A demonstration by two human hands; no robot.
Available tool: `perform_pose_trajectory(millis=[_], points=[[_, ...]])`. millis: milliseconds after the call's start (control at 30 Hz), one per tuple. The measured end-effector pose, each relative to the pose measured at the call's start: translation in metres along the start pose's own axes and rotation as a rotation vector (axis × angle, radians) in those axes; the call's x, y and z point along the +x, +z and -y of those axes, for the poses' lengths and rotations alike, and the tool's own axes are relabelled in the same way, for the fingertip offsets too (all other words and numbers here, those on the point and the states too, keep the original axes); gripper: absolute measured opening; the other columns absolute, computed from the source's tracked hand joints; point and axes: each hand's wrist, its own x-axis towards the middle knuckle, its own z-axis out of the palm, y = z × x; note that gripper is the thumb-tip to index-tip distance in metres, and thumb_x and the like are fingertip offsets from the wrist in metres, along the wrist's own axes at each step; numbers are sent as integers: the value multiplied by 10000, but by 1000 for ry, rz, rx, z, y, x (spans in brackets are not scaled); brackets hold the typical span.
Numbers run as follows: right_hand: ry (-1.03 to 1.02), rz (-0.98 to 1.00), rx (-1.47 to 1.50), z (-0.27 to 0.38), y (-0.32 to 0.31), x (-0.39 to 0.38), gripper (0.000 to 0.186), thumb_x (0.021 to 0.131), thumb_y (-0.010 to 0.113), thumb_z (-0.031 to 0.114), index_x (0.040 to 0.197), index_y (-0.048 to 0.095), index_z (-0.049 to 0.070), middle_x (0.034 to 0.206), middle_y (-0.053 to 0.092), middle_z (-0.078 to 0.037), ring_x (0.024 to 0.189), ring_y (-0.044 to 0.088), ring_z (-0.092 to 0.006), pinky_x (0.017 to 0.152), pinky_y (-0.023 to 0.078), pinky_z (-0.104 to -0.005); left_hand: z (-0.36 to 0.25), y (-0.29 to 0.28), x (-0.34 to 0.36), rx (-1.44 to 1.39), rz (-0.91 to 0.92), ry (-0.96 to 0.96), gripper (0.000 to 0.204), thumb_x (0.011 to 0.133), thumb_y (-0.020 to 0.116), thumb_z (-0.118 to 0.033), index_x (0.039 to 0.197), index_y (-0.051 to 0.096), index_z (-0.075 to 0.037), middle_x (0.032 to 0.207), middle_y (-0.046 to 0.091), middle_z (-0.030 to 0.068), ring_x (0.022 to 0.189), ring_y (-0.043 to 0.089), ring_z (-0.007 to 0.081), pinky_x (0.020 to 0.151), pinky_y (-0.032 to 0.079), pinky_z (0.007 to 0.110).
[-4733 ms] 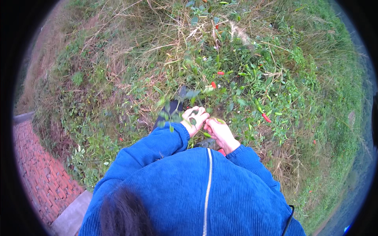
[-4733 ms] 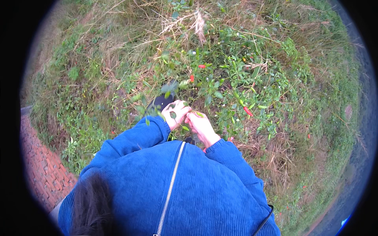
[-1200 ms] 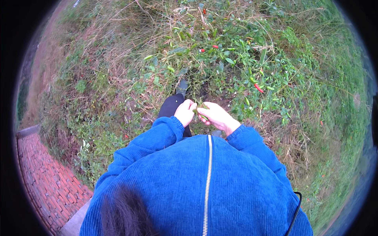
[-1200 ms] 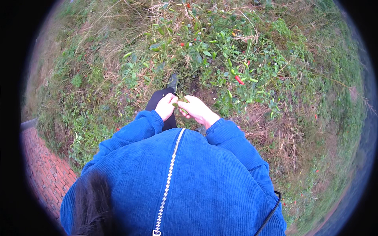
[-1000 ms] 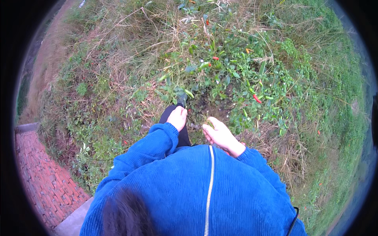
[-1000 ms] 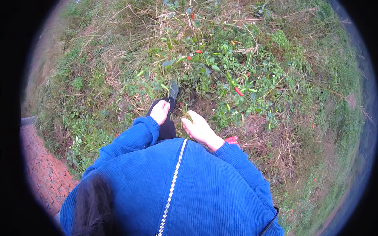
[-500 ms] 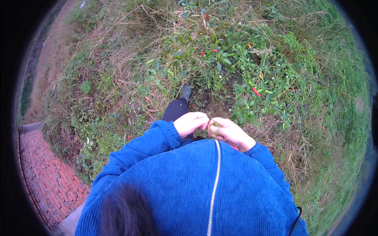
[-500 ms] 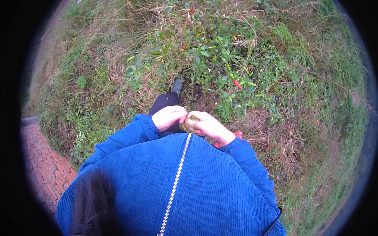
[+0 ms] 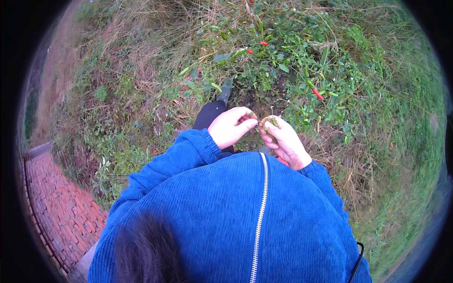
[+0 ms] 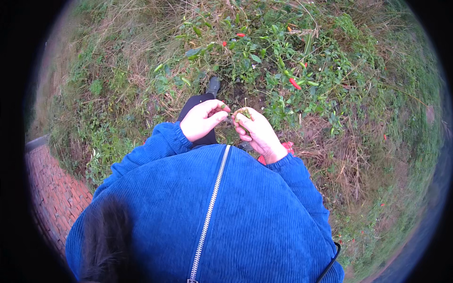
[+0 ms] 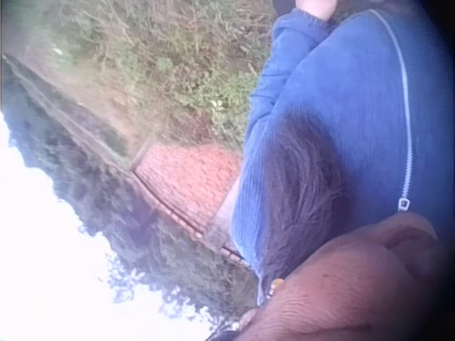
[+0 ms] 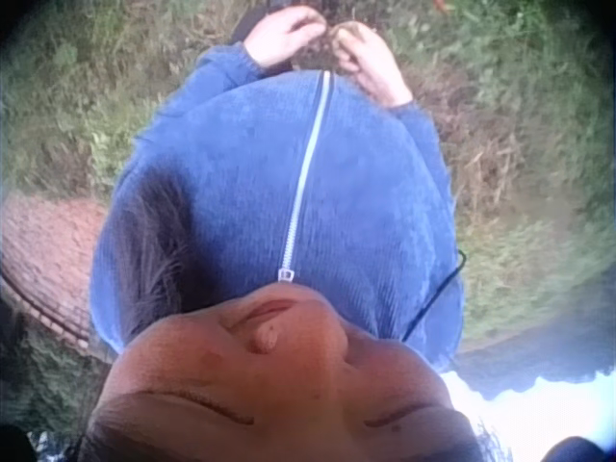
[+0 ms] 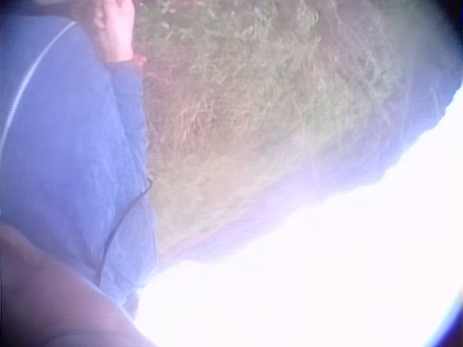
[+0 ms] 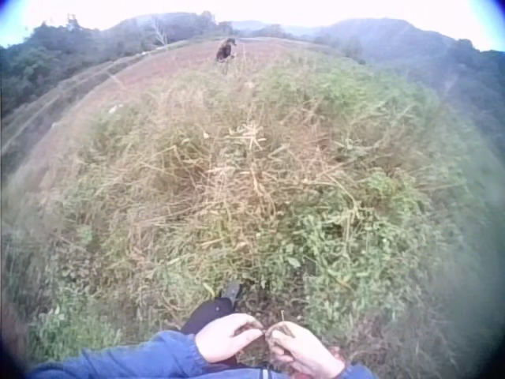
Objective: The person picks green and red chilies from plants in a garden and places them into a red plastic bag. The person repeatedly reaches for chilies, plucks them by hand, and deposits them into the bag held in the other hand.
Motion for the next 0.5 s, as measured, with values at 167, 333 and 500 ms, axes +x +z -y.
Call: perform_pose_trajectory(millis=[167,333,500], points=[[-14,-153,-417,-2,14,8,140,922,560,199,962,533,67,662,479,43,540,411,-37,466,321,-194,-23,-3,-3,469,79,83,327,823,664,-337,873,543,-38,701,577,103,666,586,244,598,462,366],[110,-24,-387,-6,8,8,157,911,582,226,913,552,72,682,502,51,593,437,-28,511,351,-201,-11,-9,-7,625,106,376,213,826,629,-282,797,545,-89,697,546,114,711,576,317,629,462,422],[109,267,-431,-7,-1,-2,191,922,578,264,898,560,76,743,519,49,595,420,-25,502,335,-195,15,-6,-17,-369,520,96,263,911,587,-268,808,560,-28,676,545,43,630,530,170,628,442,323]])
